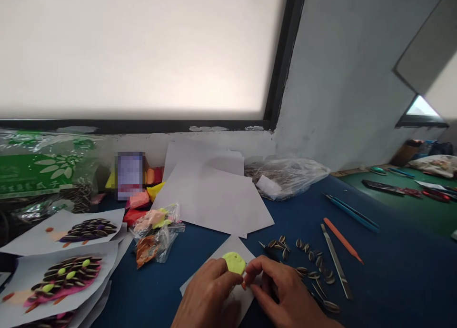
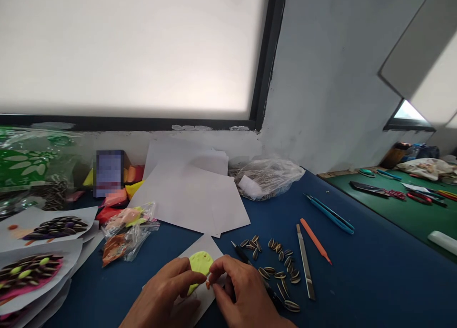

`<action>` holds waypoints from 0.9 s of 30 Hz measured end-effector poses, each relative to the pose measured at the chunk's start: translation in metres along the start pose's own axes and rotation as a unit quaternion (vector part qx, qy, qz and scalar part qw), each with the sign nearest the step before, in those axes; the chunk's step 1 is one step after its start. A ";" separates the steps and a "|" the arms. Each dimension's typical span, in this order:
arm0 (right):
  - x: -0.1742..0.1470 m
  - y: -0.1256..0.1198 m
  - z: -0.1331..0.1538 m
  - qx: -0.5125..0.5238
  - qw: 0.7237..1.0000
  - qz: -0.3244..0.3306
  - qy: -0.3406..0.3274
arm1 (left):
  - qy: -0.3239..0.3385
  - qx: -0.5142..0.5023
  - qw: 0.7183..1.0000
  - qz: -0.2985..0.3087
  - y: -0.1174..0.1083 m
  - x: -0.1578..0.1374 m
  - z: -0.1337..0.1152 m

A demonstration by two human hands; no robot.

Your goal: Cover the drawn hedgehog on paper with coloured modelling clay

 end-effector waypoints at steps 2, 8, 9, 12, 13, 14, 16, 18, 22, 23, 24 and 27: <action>0.000 -0.001 0.001 -0.011 1.000 -0.003 -0.004 | -0.025 0.020 0.999 0.012 0.002 0.000 0.003; -0.001 0.002 0.002 -0.020 1.000 0.003 -0.015 | 0.000 0.079 0.995 0.060 0.010 0.002 0.004; -0.001 0.003 0.002 -0.026 1.000 0.004 -0.016 | 0.007 0.086 0.994 0.061 0.011 0.002 0.003; -0.001 0.007 0.000 -0.054 0.998 0.001 -0.019 | 0.018 0.094 0.993 0.062 0.009 0.002 -0.002; -0.001 0.007 0.000 -0.064 0.998 -0.001 -0.020 | 0.016 0.094 0.993 0.067 0.009 0.003 -0.003; 0.000 0.008 0.001 -0.073 0.997 -0.001 -0.020 | 0.013 0.095 0.992 0.076 0.008 0.003 -0.004; 0.001 0.008 0.003 -0.089 0.996 -0.002 -0.021 | 0.004 0.106 0.990 0.097 0.008 0.004 -0.006; 0.002 0.007 0.005 -0.102 0.994 -0.005 -0.026 | 0.002 0.127 0.985 0.114 0.008 0.004 -0.007; 0.001 0.006 0.007 -0.124 0.991 -0.021 -0.045 | 0.021 0.152 0.981 0.117 0.010 0.004 -0.006; 0.001 0.006 0.007 -0.125 0.991 -0.027 -0.049 | 0.027 0.154 0.981 0.114 0.011 0.004 -0.005; 0.000 0.005 0.006 -0.125 0.990 -0.030 -0.053 | 0.031 0.156 0.981 0.110 0.013 0.004 -0.005; -0.002 0.002 0.004 -0.125 0.990 -0.030 -0.050 | 0.038 0.162 0.980 0.105 0.017 0.003 -0.003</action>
Point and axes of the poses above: each hand's wrist, its own x-axis towards the middle knuckle, its own y-axis out of the palm, z = x × y, the point moved 5 cm from there along x, towards the middle knuckle, and after that the axes turned 13 degrees about -x, right-handed, at the moved point
